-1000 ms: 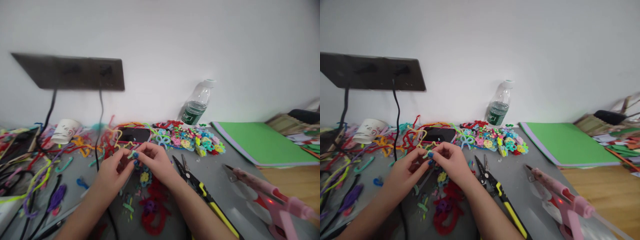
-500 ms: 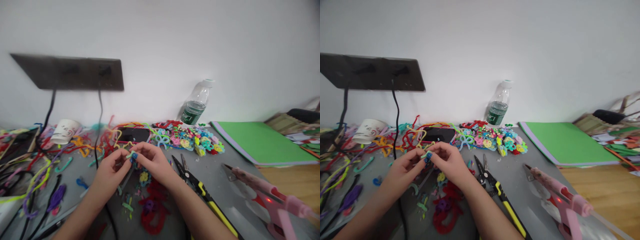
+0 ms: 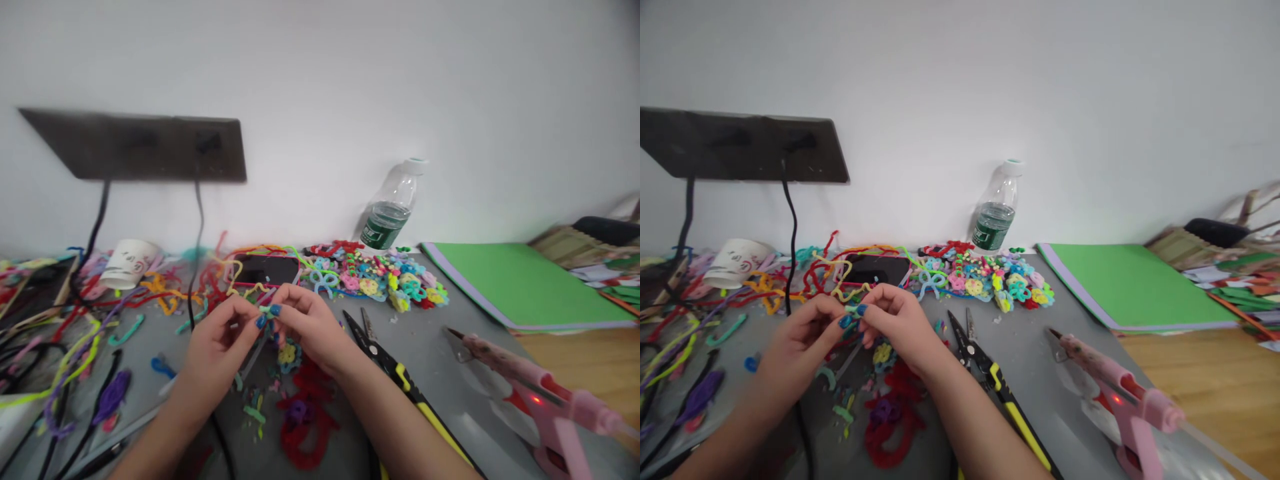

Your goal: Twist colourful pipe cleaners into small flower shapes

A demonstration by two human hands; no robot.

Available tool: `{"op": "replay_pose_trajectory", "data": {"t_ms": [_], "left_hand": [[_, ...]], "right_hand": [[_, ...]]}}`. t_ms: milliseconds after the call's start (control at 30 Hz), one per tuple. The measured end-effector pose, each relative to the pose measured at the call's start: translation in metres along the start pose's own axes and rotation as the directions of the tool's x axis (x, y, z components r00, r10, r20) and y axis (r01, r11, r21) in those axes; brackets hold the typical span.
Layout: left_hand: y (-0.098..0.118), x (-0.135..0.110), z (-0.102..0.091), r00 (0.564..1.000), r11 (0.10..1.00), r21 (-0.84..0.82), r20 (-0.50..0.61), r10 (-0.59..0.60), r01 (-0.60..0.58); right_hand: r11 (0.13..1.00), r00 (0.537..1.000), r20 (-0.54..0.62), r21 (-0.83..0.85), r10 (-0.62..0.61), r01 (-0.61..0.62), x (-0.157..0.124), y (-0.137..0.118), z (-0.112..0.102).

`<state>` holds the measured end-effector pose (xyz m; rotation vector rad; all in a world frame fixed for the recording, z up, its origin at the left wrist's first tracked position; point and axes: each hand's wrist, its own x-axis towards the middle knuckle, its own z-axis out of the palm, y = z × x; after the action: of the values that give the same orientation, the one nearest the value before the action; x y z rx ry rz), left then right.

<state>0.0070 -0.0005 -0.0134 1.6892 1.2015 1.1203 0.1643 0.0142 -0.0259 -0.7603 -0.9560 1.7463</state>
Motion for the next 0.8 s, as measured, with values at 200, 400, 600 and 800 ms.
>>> {"op": "replay_pose_trajectory", "data": {"t_ms": [200,400,600,800], "left_hand": [[-0.004,-0.009,-0.005,0.949,0.917,0.278,-0.047,0.310,-0.286],[-0.002,-0.007,-0.009,0.912,0.845,0.381,-0.016,0.411,-0.374],[-0.005,-0.003,-0.011,0.985,0.963,0.213,-0.028,0.173,-0.163],[-0.006,0.001,-0.008,0.979,0.905,0.380,0.005,0.205,-0.192]], "right_hand": [[0.984,0.989,0.068,0.115,0.132,-0.139,-0.003,-0.006,0.004],[0.975,0.983,0.103,0.146,0.154,-0.169,-0.003,-0.007,0.002],[0.993,0.998,-0.005,0.097,0.064,-0.063,0.001,-0.002,-0.004],[0.998,0.998,-0.032,0.033,0.045,-0.044,0.001,-0.001,-0.004]]}}
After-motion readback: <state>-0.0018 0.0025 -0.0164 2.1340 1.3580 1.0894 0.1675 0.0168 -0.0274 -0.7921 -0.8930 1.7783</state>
